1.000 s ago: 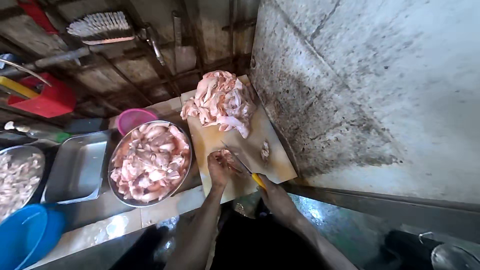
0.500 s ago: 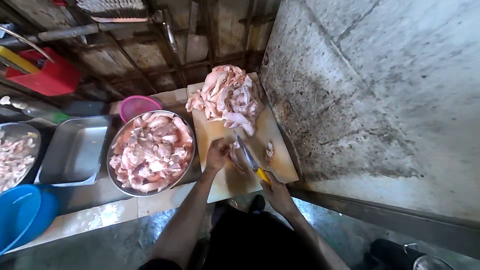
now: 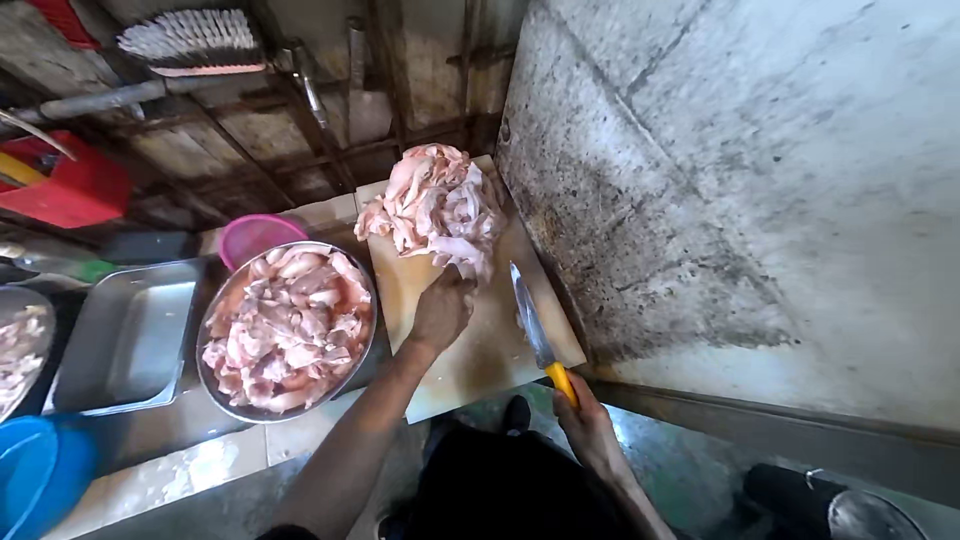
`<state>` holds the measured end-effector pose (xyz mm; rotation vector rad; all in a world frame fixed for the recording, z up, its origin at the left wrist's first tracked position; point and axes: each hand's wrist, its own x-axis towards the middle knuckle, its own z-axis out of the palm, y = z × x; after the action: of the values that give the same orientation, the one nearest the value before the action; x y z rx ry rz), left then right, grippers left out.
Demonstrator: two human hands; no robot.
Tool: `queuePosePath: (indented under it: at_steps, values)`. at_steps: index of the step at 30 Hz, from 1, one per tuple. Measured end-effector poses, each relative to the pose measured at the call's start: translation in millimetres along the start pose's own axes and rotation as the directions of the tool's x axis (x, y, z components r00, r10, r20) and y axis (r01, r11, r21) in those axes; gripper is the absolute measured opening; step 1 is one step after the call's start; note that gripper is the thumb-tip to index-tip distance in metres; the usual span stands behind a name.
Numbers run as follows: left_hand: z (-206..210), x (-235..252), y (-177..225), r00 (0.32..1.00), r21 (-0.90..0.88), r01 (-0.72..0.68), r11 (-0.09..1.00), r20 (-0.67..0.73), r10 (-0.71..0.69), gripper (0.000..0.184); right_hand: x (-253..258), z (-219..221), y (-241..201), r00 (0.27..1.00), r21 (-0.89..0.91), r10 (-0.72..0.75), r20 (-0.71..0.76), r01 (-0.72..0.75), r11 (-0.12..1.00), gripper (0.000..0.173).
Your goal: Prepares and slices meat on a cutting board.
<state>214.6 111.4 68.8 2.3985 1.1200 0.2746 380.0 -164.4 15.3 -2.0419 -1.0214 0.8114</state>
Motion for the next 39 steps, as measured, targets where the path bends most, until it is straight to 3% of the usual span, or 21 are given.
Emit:
queuePosePath:
  at_steps: [2, 5, 6, 9, 12, 16, 20, 26, 30, 33, 39]
  values:
    - [24.4, -21.5, -0.8, 0.999, 0.008, -0.026, 1.0, 0.04, 0.025, 0.025, -0.6, 0.2, 0.2, 1.0, 0.01, -0.005, -0.012, 0.006, 1.0, 0.044]
    - [78.5, -65.2, -16.5, 0.942, -0.103, 0.098, 0.99, 0.33, -0.059, 0.034, -1.5, 2.5, -0.6, 1.0, -0.005, -0.016, 0.015, 0.016, 1.0, 0.042]
    - [89.6, -78.6, -20.7, 0.931, -0.144, 0.13, 0.981, 0.358, -0.071, 0.033, -1.4, 3.5, -0.6, 1.0, -0.02, -0.013, 0.027, 0.013, 1.0, 0.042]
    - [104.1, -104.0, -26.9, 0.976, -0.287, 0.183, 0.94, 0.171, -0.138, 0.03, -3.6, 5.7, -3.9, 0.996, -0.079, -0.003, 0.087, 0.009, 0.997, 0.043]
    - [109.0, -99.0, -31.0, 0.97, -0.351, 0.214, 0.912, -0.033, -0.24, 0.026, 2.1, 12.5, -13.8, 0.984, -0.206, 0.014, 0.176, 0.023, 0.978, 0.045]
    - [106.9, -64.2, -20.0, 0.935, -0.353, 0.325, 0.878, -0.023, -0.355, 0.036, 21.1, 31.3, -32.9, 0.956, -0.357, 0.11, 0.273, -0.006, 0.934, 0.05]
    - [110.7, -31.4, -6.6, 0.899, -0.347, 0.413, 0.842, 0.007, -0.438, 0.034, 35.7, 48.6, -43.0, 0.906, -0.472, 0.261, 0.333, -0.079, 0.878, 0.054]
    - [121.1, -14.9, -2.5, 0.873, -0.348, 0.453, 0.821, -0.013, -0.487, 0.034, 15.1, 50.9, -62.2, 0.831, -0.605, 0.441, 0.339, -0.167, 0.779, 0.049]
    - [132.2, -11.7, -12.2, 0.899, -0.378, 0.402, 0.834, -0.01, -0.438, 0.03, 49.7, 72.5, -75.1, 0.862, -0.581, 0.377, 0.338, -0.124, 0.804, 0.057]
    - [122.1, -7.4, -12.2, 0.903, -0.381, 0.406, 0.831, 0.027, -0.429, 0.03, 84.2, 90.8, -84.4, 0.909, -0.528, 0.291, 0.299, -0.097, 0.843, 0.05]
    - [115.5, -13.2, -11.6, 0.901, -0.393, 0.406, 0.825, 0.023, -0.433, 0.027, 32.3, 61.8, -60.6, 0.865, -0.534, 0.365, 0.344, -0.139, 0.834, 0.054]
